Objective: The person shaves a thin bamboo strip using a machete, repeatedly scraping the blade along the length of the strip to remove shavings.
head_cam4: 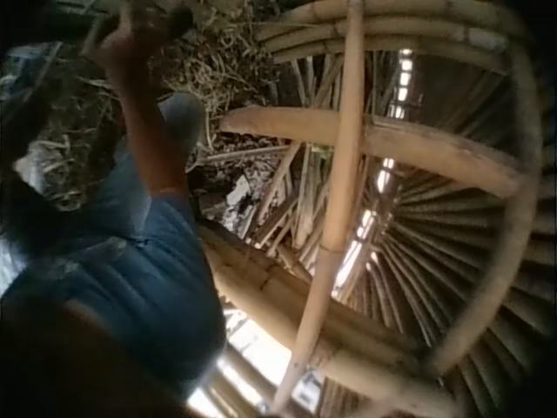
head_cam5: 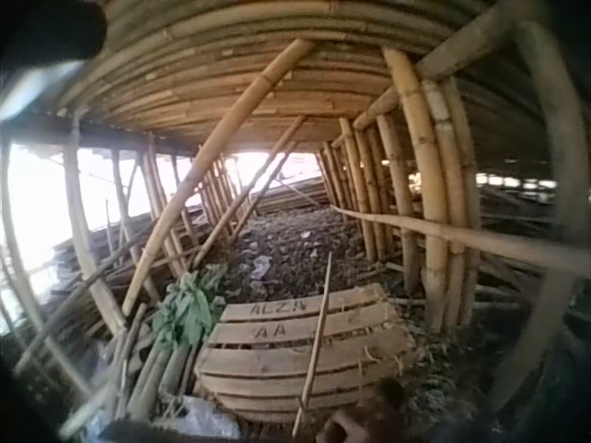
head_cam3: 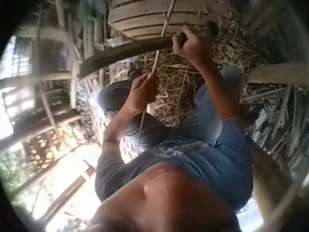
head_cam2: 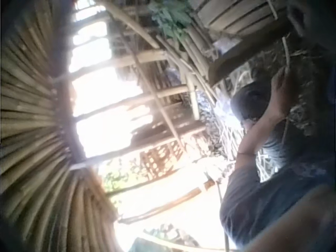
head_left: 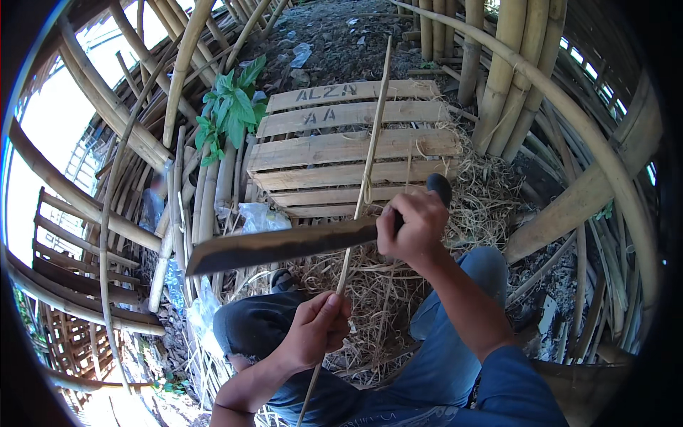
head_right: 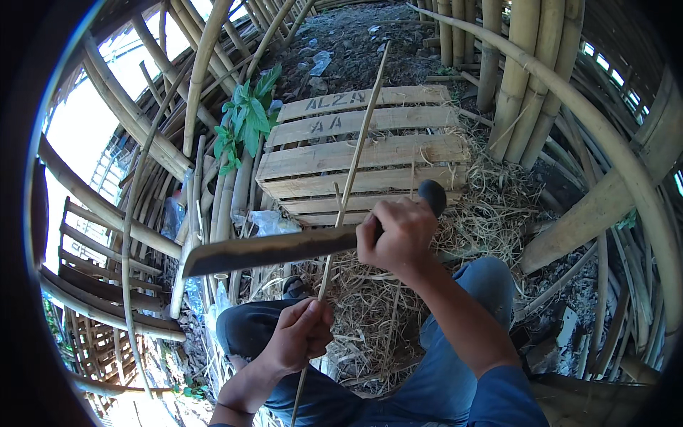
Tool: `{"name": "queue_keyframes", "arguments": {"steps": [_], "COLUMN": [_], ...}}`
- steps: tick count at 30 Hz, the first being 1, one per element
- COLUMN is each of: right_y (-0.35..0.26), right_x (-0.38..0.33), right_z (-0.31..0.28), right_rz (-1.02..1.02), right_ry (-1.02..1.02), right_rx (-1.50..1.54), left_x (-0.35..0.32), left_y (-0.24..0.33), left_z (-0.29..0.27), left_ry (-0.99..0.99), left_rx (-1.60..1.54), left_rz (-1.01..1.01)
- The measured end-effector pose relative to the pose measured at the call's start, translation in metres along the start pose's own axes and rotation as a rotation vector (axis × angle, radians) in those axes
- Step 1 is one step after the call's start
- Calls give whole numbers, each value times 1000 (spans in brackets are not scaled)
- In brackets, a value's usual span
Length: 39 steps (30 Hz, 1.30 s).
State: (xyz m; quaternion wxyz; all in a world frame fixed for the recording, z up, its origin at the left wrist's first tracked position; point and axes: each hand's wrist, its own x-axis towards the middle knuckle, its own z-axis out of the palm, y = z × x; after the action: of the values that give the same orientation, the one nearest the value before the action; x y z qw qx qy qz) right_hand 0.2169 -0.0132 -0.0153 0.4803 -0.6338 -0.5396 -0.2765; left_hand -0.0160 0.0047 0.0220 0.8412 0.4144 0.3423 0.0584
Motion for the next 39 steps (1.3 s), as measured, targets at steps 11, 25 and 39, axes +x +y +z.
{"name": "queue_keyframes", "arguments": {"steps": [11,25,39], "right_y": [28,36,77], "right_x": [4,2,10], "right_z": [-3,-2,-11], "right_rz": [108,123,739], "right_ry": [110,171,177], "right_rx": [-93,-60,-148], "left_x": [-7,-13,-50], "left_y": [-8,-9,-30], "left_z": [-8,-11,-12], "left_ry": [-51,-22,97], "left_rx": [14,50,196], "left_rz": [-27,-64,102]}}
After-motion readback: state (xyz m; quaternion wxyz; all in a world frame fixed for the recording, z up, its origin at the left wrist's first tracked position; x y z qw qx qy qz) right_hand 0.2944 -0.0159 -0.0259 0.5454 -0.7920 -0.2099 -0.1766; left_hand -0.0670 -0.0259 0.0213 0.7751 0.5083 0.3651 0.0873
